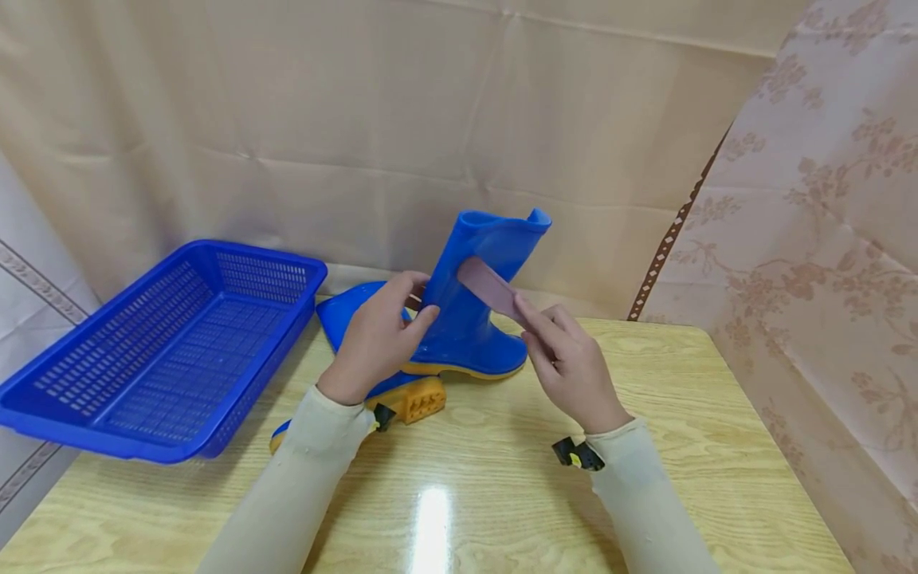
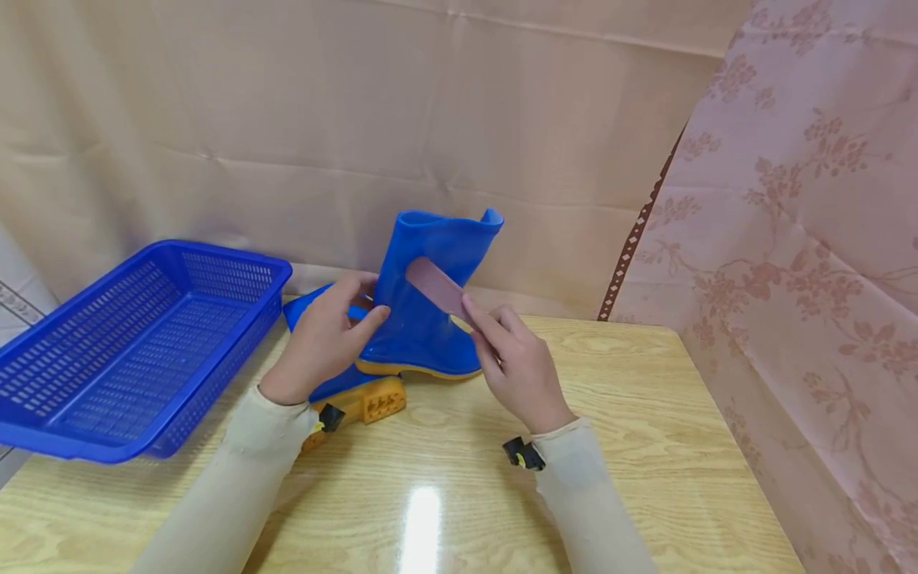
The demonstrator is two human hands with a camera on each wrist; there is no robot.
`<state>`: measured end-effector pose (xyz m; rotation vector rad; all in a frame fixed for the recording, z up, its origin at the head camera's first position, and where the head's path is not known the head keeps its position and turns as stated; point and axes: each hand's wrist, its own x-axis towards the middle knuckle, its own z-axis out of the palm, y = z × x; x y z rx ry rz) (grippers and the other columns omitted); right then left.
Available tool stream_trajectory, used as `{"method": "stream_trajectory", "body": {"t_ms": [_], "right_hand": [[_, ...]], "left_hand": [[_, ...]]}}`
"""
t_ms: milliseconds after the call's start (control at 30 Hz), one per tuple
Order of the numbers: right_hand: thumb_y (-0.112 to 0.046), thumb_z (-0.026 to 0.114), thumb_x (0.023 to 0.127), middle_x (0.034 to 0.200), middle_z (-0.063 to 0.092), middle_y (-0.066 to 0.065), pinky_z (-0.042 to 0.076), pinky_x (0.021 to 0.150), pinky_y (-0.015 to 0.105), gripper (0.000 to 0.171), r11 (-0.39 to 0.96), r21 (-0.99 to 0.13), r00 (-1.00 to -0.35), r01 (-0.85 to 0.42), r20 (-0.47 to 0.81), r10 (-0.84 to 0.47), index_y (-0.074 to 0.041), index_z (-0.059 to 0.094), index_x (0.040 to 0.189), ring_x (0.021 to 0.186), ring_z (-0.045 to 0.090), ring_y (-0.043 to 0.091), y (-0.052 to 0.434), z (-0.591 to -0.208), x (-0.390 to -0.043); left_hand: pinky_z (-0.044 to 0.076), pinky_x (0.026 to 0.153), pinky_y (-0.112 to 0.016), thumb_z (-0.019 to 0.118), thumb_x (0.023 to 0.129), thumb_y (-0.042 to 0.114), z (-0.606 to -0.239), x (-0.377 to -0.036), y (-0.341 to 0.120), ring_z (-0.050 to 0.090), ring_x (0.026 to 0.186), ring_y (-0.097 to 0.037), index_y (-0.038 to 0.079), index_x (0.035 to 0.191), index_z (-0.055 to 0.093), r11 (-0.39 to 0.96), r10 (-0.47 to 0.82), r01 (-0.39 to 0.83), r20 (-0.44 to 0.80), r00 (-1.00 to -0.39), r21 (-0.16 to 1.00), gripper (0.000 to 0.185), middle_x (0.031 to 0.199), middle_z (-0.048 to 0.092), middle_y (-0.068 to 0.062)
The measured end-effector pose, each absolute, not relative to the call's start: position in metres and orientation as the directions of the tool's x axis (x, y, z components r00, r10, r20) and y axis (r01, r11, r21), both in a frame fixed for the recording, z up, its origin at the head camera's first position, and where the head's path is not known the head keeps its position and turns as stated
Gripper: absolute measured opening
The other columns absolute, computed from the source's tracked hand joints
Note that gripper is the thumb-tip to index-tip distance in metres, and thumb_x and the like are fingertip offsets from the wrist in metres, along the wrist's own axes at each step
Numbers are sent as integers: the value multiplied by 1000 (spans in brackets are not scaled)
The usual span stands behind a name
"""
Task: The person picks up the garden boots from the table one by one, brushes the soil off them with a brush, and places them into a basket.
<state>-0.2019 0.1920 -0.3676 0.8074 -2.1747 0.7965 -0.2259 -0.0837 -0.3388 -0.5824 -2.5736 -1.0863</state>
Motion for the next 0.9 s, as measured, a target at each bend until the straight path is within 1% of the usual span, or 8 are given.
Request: {"method": "stream_trajectory", "body": {"t_ms": [167, 367, 467, 567, 700, 767, 833, 900], "right_hand": [[4, 71, 94, 99, 64, 8, 35, 52, 23, 56, 634, -295, -590, -714, 742, -319, -14, 60, 147, 66, 43, 8, 190, -369, -200], [-3, 69, 98, 100, 64, 7, 36, 53, 25, 52, 687, -335, -670, -645, 680, -298, -17, 59, 147, 65, 44, 10, 190, -370, -200], [-4, 68, 99, 98, 64, 5, 37, 53, 25, 49, 706, -333, -689, -625, 660, -299, -16, 61, 146, 65, 44, 9, 191, -372, -201], [-3, 69, 97, 95, 63, 4, 36, 52, 24, 50, 700, -322, -668, -638, 684, -294, -16, 62, 144, 64, 43, 8, 192, -373, -202], [3, 70, 93, 92, 62, 6, 34, 51, 22, 55, 652, -307, -596, -693, 752, -280, -15, 63, 144, 63, 42, 8, 192, -372, -203], [5, 70, 92, 93, 63, 7, 33, 51, 20, 56, 631, -300, -571, -715, 771, -282, -14, 62, 145, 63, 42, 8, 191, -372, -204], [6, 70, 93, 95, 63, 8, 33, 52, 20, 57, 618, -299, -564, -727, 773, -289, -13, 61, 146, 65, 42, 8, 190, -371, -204], [5, 70, 94, 96, 63, 8, 34, 53, 20, 56, 620, -308, -577, -721, 763, -293, -13, 60, 146, 66, 42, 8, 189, -370, -203]], "left_hand": [[58, 86, -42, 63, 105, 26, -339, -226, -84, 66, 107, -22, 10, 139, 55, 630, 273, 487, 415, -868, 605, 38, 122, 66, -6], [58, 89, -44, 60, 107, 27, -340, -227, -82, 65, 108, -24, 9, 142, 53, 650, 214, 420, 377, -901, 633, 40, 126, 64, -8], [57, 90, -45, 59, 107, 26, -340, -228, -82, 65, 108, -25, 9, 142, 52, 661, 185, 389, 364, -913, 642, 40, 126, 64, -8], [57, 89, -46, 59, 107, 26, -340, -228, -83, 65, 107, -25, 10, 142, 52, 666, 174, 378, 358, -917, 644, 40, 126, 64, -8], [58, 88, -45, 59, 107, 27, -339, -226, -82, 65, 106, -24, 11, 143, 52, 657, 194, 391, 357, -914, 645, 40, 125, 65, -6], [57, 87, -45, 59, 107, 27, -338, -225, -82, 65, 106, -23, 12, 143, 53, 649, 208, 402, 357, -911, 646, 40, 124, 66, -5], [57, 87, -44, 59, 107, 27, -337, -224, -81, 65, 105, -23, 12, 143, 54, 643, 220, 410, 356, -908, 647, 40, 123, 67, -5], [57, 87, -45, 59, 107, 27, -337, -224, -82, 65, 105, -23, 12, 143, 55, 638, 225, 412, 353, -908, 651, 39, 122, 67, -4]]}}
